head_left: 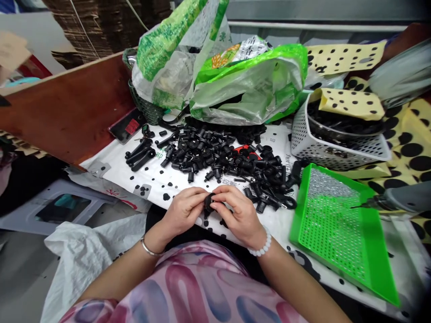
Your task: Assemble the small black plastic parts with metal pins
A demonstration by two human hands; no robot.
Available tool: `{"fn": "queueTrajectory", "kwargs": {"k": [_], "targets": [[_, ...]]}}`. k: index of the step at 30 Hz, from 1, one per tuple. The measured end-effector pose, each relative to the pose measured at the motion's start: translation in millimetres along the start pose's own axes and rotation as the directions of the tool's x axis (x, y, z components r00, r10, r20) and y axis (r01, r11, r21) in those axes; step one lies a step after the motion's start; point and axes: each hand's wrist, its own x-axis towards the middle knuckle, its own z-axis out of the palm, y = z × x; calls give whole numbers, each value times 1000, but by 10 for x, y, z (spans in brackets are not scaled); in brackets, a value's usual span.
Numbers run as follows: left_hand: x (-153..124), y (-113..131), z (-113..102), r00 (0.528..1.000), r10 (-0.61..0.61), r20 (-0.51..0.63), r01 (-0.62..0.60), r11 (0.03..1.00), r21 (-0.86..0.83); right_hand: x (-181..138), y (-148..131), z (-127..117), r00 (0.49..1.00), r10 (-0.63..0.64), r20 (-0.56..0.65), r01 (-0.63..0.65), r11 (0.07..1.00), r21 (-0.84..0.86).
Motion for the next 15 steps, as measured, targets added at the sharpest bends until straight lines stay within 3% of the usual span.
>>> {"fn": "queueTrajectory", "kwargs": {"k": [3, 5, 9, 15], "targets": [[64, -115, -111, 988, -33, -149, 53, 990, 131, 14, 16, -25, 996, 22, -89, -26, 999, -40], [138, -246, -206, 985, -17, -172, 64, 959, 276, 20, 24, -39, 988, 37, -147, -46, 997, -55], [294, -503, -384, 991, 128, 46, -131, 814, 566, 21, 32, -48, 984, 40, -171, -51, 997, -56], [430, -619, -512, 944, 224, 243, -329, 702, 631, 19, 27, -51, 983, 36, -182, -44, 998, -39]]}}
